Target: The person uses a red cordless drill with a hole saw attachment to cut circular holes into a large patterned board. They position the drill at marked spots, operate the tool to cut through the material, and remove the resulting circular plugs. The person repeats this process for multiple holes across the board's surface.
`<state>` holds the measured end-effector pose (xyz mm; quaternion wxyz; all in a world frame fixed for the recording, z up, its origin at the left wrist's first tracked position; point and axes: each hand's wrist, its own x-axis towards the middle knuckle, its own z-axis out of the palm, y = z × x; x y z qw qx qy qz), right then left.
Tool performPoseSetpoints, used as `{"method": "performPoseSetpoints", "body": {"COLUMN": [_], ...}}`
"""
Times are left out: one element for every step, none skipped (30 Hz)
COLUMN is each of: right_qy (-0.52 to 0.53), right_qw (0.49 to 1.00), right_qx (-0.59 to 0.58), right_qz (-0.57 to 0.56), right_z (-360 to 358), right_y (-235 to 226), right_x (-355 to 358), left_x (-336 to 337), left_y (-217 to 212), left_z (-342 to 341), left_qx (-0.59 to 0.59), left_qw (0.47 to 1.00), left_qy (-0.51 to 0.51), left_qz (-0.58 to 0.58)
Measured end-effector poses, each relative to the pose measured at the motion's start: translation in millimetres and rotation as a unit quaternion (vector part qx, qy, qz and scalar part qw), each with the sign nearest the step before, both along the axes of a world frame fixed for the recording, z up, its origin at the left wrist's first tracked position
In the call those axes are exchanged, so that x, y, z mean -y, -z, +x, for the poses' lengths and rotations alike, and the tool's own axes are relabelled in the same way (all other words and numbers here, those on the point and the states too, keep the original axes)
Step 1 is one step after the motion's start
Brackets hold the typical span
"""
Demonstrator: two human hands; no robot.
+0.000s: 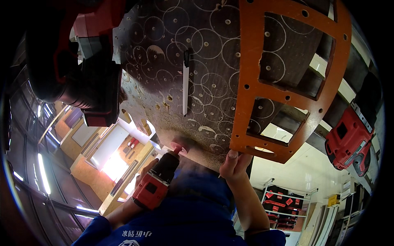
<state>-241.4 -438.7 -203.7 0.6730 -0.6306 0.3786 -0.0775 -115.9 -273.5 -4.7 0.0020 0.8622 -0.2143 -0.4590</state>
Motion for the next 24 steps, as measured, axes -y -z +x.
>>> {"method": "performPoseSetpoints", "body": {"right_qy": [-0.007,0.001,0.009,0.017,0.019,0.02,0.021,0.008,-0.005,-0.018,-0.013,-0.008,-0.003,-0.004,-0.005,-0.006,-0.006,-0.006,-0.006,-0.003,0.001,0.004,0.006,0.007], "right_qw": [1.0,1.0,1.0,0.999,0.999,0.999,0.999,1.0,1.0,1.0,1.0,1.0,1.0,1.0,1.0,1.0,1.0,1.0,1.0,1.0,1.0,1.0,1.0,0.999], "right_qx": [-0.004,-0.001,0.001,0.004,0.006,0.008,0.011,0.008,0.006,0.003,0.005,0.006,0.007,0.0,-0.006,-0.013,-0.011,-0.009,-0.007,-0.005,-0.002,0.0,0.007,0.014], "right_qz": [-0.006,0.01,0.025,0.041,0.039,0.037,0.035,0.028,0.021,0.015,0.018,0.021,0.024,0.016,0.007,-0.002,0.0,0.001,0.002,0.006,0.01,0.013,0.024,0.035], "right_z": [0,1,2,4,5,7,7,4,-1,-4,-3,0,1,0,-1,-2,-3,-5,-5,-5,-3,-2,0,3], "right_y": [0,-1,-3,-4,-5,-5,-6,-5,-3,-2,-2,-3,-3,-2,-1,-1,0,0,0,0,-1,-1,-2,-2], "right_x": [1,1,1,1,2,2,3,2,2,2,2,2,2,1,-1,-2,-3,-3,-3,-3,-3,-2,0,2], "left_x": [0,0,0,-2,-4,-5,-4,-1,1,1,2,3,3,3,4,4,4,4,3,3,3,2,1,1], "left_y": [0,0,0,0,1,1,0,-1,-2,-2,-1,-1,-1,-1,0,-1,-1,-1,-1,-1,-1,-1,0,0], "left_z": [0,1,1,0,-3,-5,-3,-1,1,1,1,1,2,1,1,2,3,3,2,2,2,2,2,1], "left_qx": [-0.002,-0.005,-0.007,-0.009,-0.01,-0.012,-0.011,-0.011,-0.01,-0.008,-0.006,-0.004,-0.002,0.0,0.003,-0.002,-0.006,-0.01,-0.01,-0.009,-0.009,-0.009,-0.01,-0.011], "left_qw": [1.0,1.0,1.0,1.0,1.0,0.999,1.0,1.0,1.0,1.0,1.0,1.0,1.0,1.0,1.0,1.0,1.0,1.0,1.0,1.0,1.0,1.0,1.0,1.0], "left_qy": [0.002,0.004,0.006,-0.006,-0.017,-0.028,-0.022,-0.016,-0.01,-0.005,0.0,0.006,0.005,0.003,0.002,-0.004,-0.01,-0.015,-0.017,-0.017,-0.018,-0.011,-0.005,0.001], "left_qz": [0.003,0.005,0.008,0.008,0.009,0.01,0.013,0.015,0.017,0.019,0.021,0.023,0.019,0.016,0.013,0.015,0.016,0.017,0.017,0.017,0.016,0.016,0.017,0.017]}}
